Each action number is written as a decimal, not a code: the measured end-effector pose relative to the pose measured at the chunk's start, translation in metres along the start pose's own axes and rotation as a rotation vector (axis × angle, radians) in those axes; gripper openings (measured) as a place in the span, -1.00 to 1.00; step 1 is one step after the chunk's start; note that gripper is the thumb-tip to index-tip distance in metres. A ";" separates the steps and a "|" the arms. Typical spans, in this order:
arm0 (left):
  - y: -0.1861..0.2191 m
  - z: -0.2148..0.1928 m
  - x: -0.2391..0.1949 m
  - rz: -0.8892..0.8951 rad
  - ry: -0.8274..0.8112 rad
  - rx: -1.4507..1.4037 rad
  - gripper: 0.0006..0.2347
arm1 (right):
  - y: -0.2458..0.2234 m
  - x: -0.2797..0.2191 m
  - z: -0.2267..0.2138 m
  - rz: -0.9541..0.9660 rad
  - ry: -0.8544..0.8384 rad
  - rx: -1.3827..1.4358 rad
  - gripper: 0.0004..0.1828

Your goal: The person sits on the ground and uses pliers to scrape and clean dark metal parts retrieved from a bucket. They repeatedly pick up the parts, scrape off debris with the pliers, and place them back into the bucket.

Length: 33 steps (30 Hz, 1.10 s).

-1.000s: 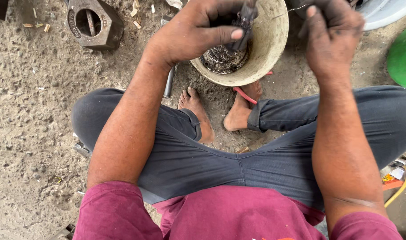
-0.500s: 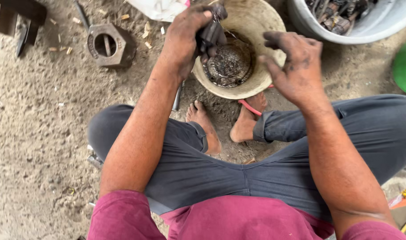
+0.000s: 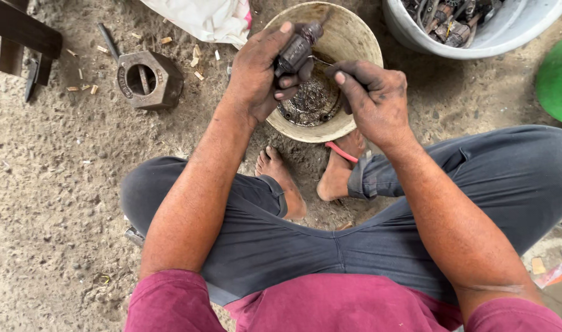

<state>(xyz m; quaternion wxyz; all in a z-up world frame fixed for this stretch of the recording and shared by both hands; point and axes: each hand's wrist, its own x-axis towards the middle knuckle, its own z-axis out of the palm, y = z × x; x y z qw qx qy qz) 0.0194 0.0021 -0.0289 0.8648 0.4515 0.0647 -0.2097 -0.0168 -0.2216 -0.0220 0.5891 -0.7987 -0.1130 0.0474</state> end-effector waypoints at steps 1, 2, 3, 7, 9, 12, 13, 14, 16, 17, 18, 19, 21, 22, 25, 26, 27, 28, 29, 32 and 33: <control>-0.003 0.000 0.000 0.007 0.045 -0.029 -0.67 | 0.000 0.002 0.000 -0.003 0.000 -0.013 -0.86; -0.004 0.000 0.002 0.014 0.087 -0.053 -0.67 | -0.001 0.005 0.000 -0.009 0.004 -0.024 -0.86; -0.007 -0.001 0.004 0.049 0.105 -0.088 -0.67 | -0.002 0.005 0.002 0.011 -0.006 -0.025 -0.85; -0.020 -0.008 0.013 0.204 0.229 -0.126 -0.65 | -0.004 -0.003 0.010 -0.129 -0.036 -0.229 -0.86; -0.024 -0.015 0.017 0.315 0.280 -0.043 -0.60 | -0.004 -0.009 0.015 -0.276 -0.024 -0.342 -0.87; -0.026 -0.025 0.023 0.502 0.330 0.204 -0.57 | -0.006 -0.018 0.017 -0.396 -0.001 -0.347 -0.85; -0.022 -0.029 0.025 0.548 0.363 0.324 -0.58 | -0.007 -0.022 0.016 -0.399 -0.005 -0.325 -0.84; -0.017 -0.031 0.026 0.598 0.398 0.448 -0.59 | -0.007 -0.023 0.016 -0.406 -0.009 -0.300 -0.83; -0.010 -0.030 0.027 0.825 0.376 0.774 -0.63 | -0.003 -0.018 0.006 -0.287 -0.004 -0.402 -0.83; -0.006 -0.029 0.027 0.935 0.358 0.939 -0.66 | 0.001 -0.015 -0.003 -0.225 -0.002 -0.452 -0.82; -0.003 -0.028 0.025 0.755 0.328 0.893 -0.66 | 0.008 -0.008 -0.016 -0.237 0.061 -0.404 -0.81; 0.002 -0.031 0.020 0.576 0.294 0.846 -0.66 | 0.015 0.001 -0.029 -0.249 0.123 -0.357 -0.79; 0.010 -0.036 0.013 0.386 0.156 0.775 -0.67 | 0.028 0.012 -0.052 -0.131 0.199 -0.192 -0.76; 0.015 -0.038 0.011 0.376 0.055 0.756 -0.69 | 0.033 0.015 -0.059 -0.056 0.220 -0.215 -0.77; 0.014 -0.033 0.008 0.296 -0.030 0.497 -0.66 | 0.040 0.014 -0.062 0.105 0.214 -0.286 -0.77; 0.015 -0.030 0.006 0.265 -0.019 0.382 -0.64 | 0.039 0.016 -0.054 0.107 0.164 -0.309 -0.75; 0.015 -0.026 0.005 0.212 -0.013 0.337 -0.62 | 0.035 0.017 -0.046 0.109 0.115 -0.332 -0.73; 0.015 -0.022 0.002 0.158 -0.003 0.290 -0.61 | 0.030 0.018 -0.041 -0.113 0.153 -0.566 -0.62; 0.015 -0.018 0.001 0.105 0.006 0.244 -0.59 | 0.024 0.016 -0.039 -0.340 0.190 -0.795 -0.51; 0.004 -0.006 0.001 0.026 0.126 0.217 -0.56 | 0.011 0.010 -0.019 -0.509 0.099 -0.694 -0.50; 0.001 -0.004 0.000 0.023 0.134 0.176 -0.55 | 0.009 0.008 -0.014 -0.472 0.045 -0.531 -0.55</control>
